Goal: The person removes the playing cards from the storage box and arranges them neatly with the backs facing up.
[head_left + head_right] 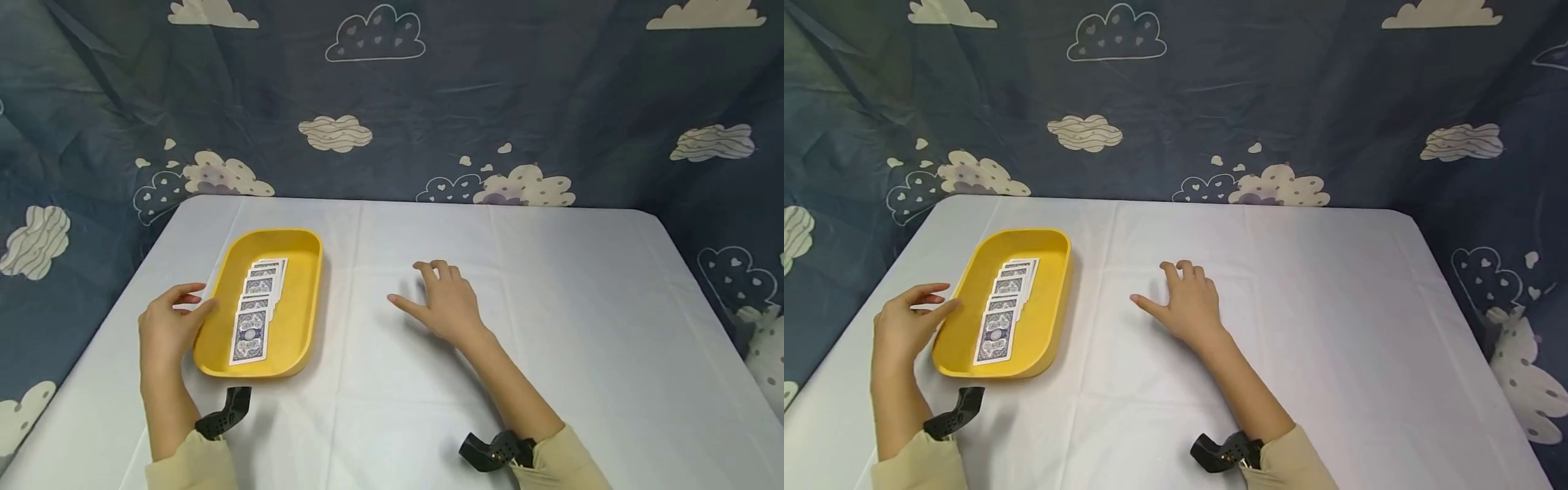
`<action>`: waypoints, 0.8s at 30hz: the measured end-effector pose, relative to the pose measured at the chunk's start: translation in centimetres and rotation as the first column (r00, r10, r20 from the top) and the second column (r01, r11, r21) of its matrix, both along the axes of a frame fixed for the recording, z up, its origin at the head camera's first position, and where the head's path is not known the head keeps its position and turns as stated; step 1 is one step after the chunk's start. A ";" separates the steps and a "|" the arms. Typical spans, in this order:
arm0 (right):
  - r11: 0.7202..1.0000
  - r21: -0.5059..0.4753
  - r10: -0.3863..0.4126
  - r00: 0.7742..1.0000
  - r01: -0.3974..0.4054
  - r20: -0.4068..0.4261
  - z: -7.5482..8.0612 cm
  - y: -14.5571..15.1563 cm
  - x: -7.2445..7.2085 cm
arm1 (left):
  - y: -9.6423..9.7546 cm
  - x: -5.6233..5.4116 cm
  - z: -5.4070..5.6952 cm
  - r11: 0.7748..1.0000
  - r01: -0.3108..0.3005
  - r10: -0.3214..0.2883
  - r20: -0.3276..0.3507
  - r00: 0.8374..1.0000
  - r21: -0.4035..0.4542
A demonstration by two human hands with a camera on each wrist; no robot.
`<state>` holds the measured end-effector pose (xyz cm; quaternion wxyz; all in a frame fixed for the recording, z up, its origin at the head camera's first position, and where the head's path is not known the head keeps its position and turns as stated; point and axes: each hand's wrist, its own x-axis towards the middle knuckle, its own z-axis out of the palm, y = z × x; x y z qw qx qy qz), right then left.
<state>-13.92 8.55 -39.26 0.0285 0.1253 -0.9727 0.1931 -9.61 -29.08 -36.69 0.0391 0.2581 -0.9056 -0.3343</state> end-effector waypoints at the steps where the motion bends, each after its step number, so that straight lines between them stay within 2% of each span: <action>1: 1.000 0.008 0.013 1.000 -0.013 -0.004 0.0 -0.6 0.0 | -0.7 -0.2 -0.7 1.000 0.004 -0.004 0.000 1.000 -0.001; 8: 0.993 0.038 0.110 0.994 -0.110 0.003 0.9 -5.3 0.2 | -6.0 -2.3 -7.4 0.999 0.045 -0.045 -0.015 0.999 -0.012; 10: 0.989 0.042 0.145 0.989 -0.145 0.003 1.5 -7.0 0.2 | -6.7 -2.7 -8.5 0.999 0.043 -0.043 -0.020 0.999 0.004; 12: 0.981 0.055 0.188 0.982 -0.187 -0.007 2.0 -8.9 0.2 | -7.0 -2.9 -8.8 0.999 0.043 -0.042 -0.022 0.999 0.032; 14: 0.969 0.083 0.237 0.971 -0.234 -0.025 2.6 -10.8 0.2 | -6.7 -2.9 -8.4 0.995 0.042 -0.041 -0.018 0.999 0.088; 17: 0.940 0.152 0.317 0.947 -0.306 -0.058 3.0 -13.4 0.6 | -5.4 -2.3 -6.5 0.980 0.036 -0.035 -0.011 0.999 0.196; 21: 0.898 0.218 0.408 0.908 -0.382 -0.089 3.0 -16.0 1.4 | -3.5 -1.0 -3.4 0.942 0.056 -0.051 -0.022 0.998 0.331; 24: 0.879 0.240 0.442 0.894 -0.413 -0.079 2.8 -17.5 1.9 | -2.9 -0.5 -2.4 0.907 0.090 -0.085 -0.030 0.996 0.412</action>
